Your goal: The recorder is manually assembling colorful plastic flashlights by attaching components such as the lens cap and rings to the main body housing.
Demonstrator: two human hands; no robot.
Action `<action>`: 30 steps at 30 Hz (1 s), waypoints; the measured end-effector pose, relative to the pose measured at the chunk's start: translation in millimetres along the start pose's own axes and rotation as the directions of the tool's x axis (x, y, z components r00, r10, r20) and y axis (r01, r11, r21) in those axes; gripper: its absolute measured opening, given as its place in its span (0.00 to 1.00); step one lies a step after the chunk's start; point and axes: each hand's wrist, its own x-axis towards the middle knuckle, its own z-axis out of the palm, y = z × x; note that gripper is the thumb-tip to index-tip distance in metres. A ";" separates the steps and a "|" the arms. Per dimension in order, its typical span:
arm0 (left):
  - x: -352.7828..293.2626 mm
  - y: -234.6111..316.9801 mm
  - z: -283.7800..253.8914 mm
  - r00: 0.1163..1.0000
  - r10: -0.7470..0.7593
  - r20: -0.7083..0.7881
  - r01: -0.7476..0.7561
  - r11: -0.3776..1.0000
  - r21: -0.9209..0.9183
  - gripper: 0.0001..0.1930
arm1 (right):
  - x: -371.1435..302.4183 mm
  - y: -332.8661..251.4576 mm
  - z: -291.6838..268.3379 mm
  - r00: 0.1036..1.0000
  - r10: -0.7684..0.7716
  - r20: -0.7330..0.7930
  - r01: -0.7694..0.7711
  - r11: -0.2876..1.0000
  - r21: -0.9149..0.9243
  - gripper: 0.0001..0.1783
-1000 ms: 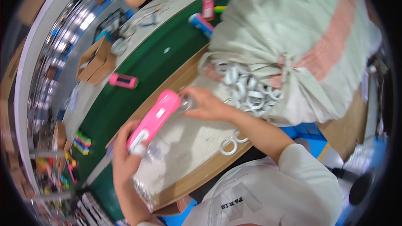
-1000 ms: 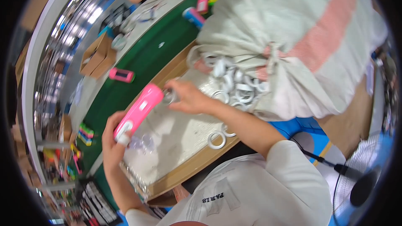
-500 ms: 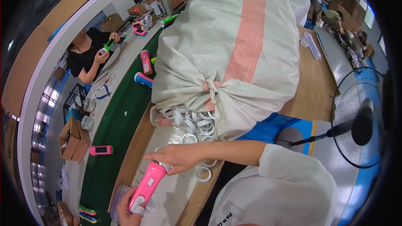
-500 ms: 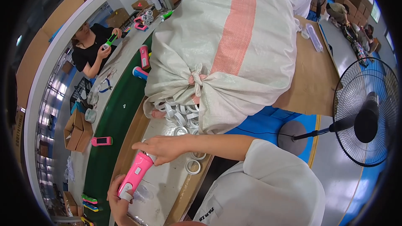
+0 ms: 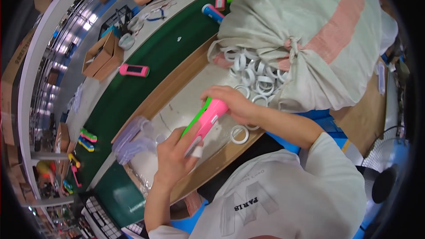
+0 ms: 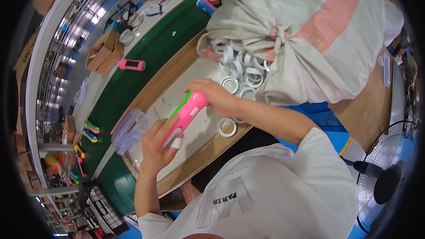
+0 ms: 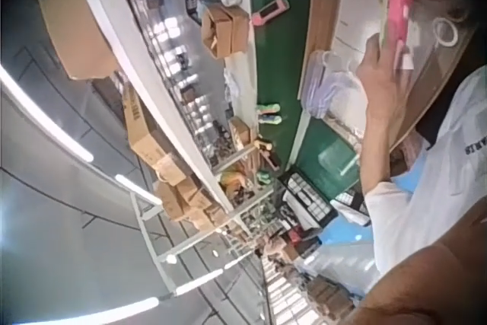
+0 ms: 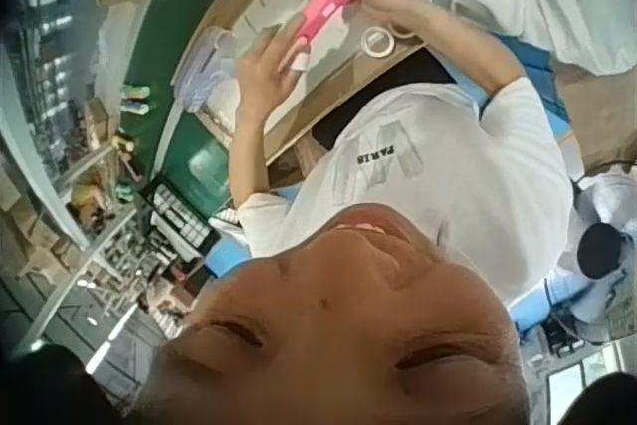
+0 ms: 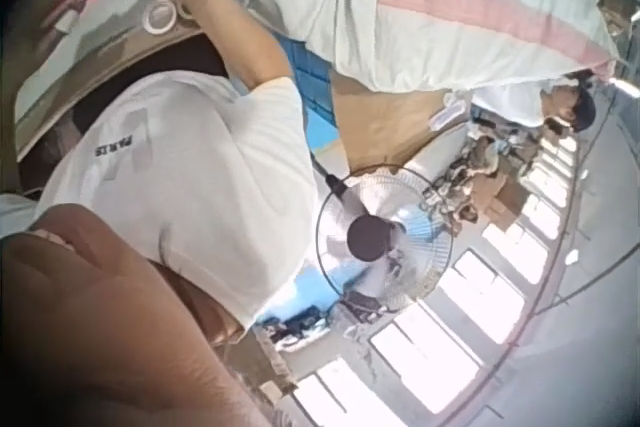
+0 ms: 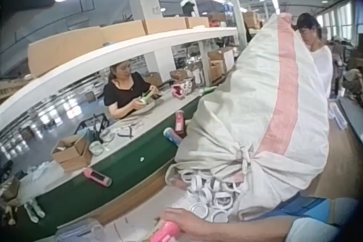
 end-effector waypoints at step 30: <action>-13.7 -29.1 57.3 0.961 -0.230 -0.154 0.180 0.942 -0.283 0.25 | 23.6 8.5 -12.4 1.000 0.006 -0.021 -0.015 0.906 -0.423 0.21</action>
